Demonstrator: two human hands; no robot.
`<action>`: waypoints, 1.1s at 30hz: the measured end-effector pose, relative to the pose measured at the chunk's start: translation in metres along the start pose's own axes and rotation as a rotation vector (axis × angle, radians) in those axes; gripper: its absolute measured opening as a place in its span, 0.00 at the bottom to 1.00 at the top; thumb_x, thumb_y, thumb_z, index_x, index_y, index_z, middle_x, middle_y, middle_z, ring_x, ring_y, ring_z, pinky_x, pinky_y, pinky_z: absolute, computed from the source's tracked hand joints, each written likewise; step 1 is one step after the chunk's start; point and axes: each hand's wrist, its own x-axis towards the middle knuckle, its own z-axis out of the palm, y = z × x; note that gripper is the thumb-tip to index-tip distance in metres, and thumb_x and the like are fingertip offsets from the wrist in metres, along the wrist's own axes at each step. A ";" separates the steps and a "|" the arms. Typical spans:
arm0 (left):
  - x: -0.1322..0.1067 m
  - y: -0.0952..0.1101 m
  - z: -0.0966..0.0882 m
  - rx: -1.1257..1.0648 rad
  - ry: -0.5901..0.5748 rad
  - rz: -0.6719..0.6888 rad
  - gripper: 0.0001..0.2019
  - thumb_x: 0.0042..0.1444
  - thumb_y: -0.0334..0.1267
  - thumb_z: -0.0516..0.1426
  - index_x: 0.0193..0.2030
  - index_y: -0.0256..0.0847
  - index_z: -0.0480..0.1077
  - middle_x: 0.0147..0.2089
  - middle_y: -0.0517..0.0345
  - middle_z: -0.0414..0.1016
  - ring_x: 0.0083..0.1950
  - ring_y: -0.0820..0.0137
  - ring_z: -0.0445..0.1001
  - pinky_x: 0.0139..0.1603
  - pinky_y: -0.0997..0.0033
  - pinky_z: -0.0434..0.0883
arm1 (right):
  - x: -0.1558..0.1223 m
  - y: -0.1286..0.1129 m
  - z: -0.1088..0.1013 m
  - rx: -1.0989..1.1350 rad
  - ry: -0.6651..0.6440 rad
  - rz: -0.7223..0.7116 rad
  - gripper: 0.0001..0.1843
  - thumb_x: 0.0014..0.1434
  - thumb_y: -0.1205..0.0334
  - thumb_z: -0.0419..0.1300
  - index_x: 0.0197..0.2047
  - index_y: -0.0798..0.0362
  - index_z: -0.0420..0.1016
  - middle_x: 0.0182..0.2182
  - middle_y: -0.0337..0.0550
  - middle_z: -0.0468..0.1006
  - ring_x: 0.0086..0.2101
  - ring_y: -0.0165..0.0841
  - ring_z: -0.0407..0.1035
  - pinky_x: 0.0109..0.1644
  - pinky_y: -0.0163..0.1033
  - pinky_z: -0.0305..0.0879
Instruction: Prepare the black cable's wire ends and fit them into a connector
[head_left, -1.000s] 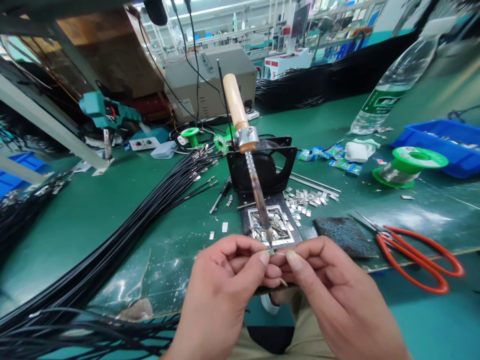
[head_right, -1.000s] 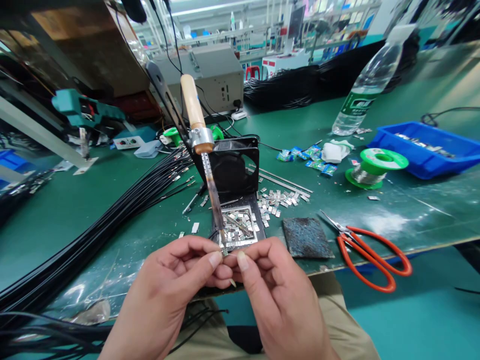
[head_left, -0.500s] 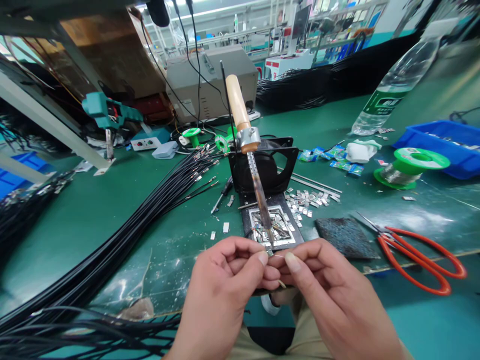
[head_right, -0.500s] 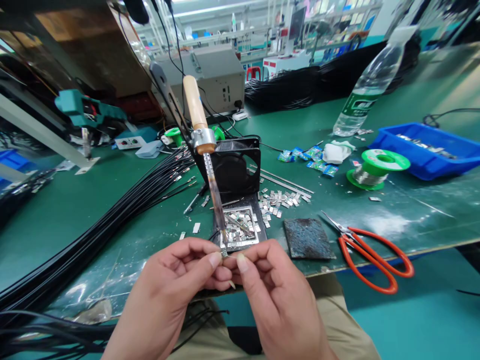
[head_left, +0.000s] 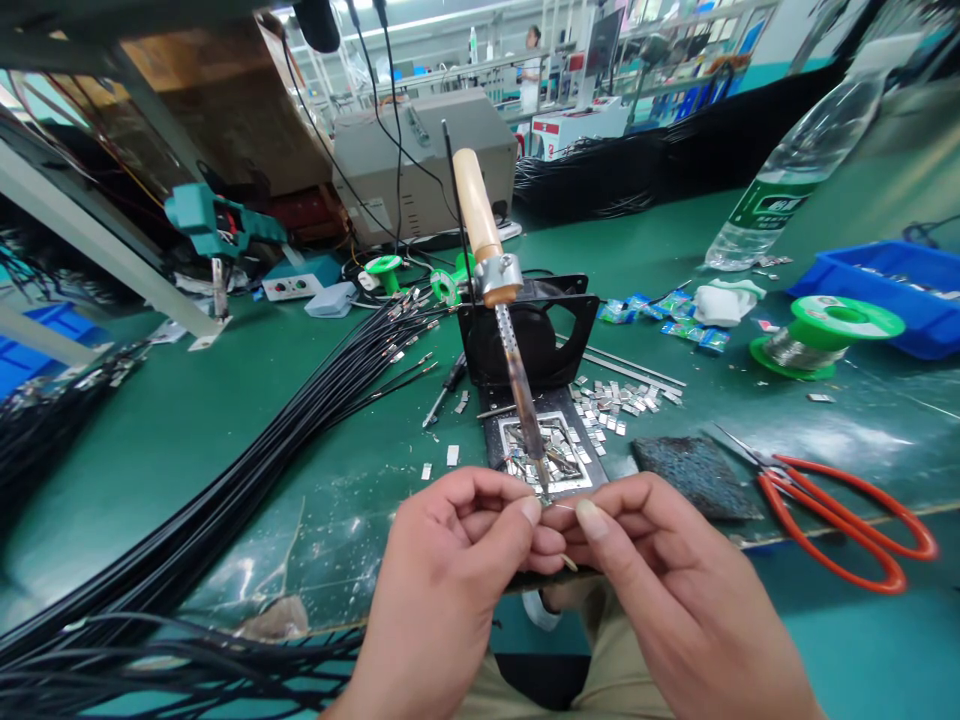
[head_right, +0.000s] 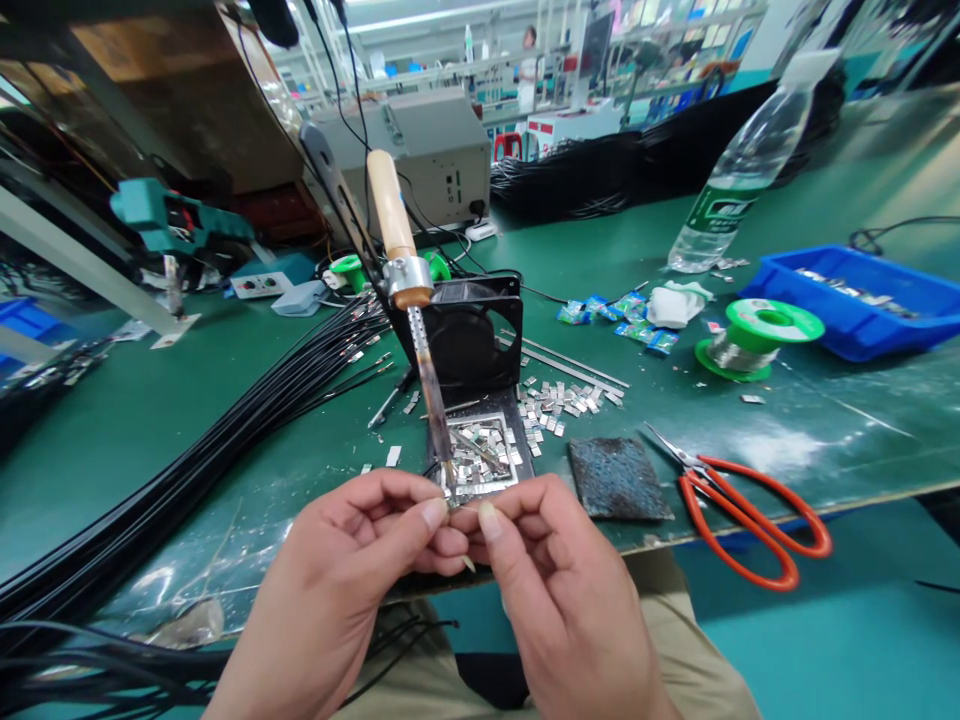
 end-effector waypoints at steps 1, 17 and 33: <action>0.000 0.000 0.000 0.000 -0.001 0.000 0.05 0.57 0.33 0.70 0.34 0.37 0.80 0.28 0.57 0.85 0.29 0.75 0.82 0.36 0.82 0.80 | 0.001 0.001 -0.001 -0.004 -0.005 -0.007 0.12 0.70 0.49 0.64 0.38 0.47 0.77 0.32 0.38 0.86 0.32 0.30 0.82 0.40 0.30 0.79; -0.002 -0.001 -0.001 -0.001 0.009 0.014 0.05 0.56 0.34 0.70 0.34 0.36 0.80 0.29 0.55 0.86 0.30 0.73 0.83 0.36 0.79 0.81 | 0.004 0.007 -0.013 -0.086 -0.159 -0.104 0.09 0.75 0.55 0.59 0.43 0.46 0.77 0.36 0.39 0.88 0.35 0.29 0.84 0.40 0.28 0.80; -0.004 -0.003 -0.004 0.021 0.033 0.019 0.06 0.53 0.35 0.71 0.33 0.36 0.80 0.28 0.55 0.86 0.28 0.72 0.83 0.34 0.78 0.81 | 0.001 0.010 -0.012 -0.130 -0.138 -0.104 0.10 0.73 0.53 0.60 0.41 0.47 0.76 0.34 0.40 0.88 0.32 0.29 0.83 0.36 0.27 0.79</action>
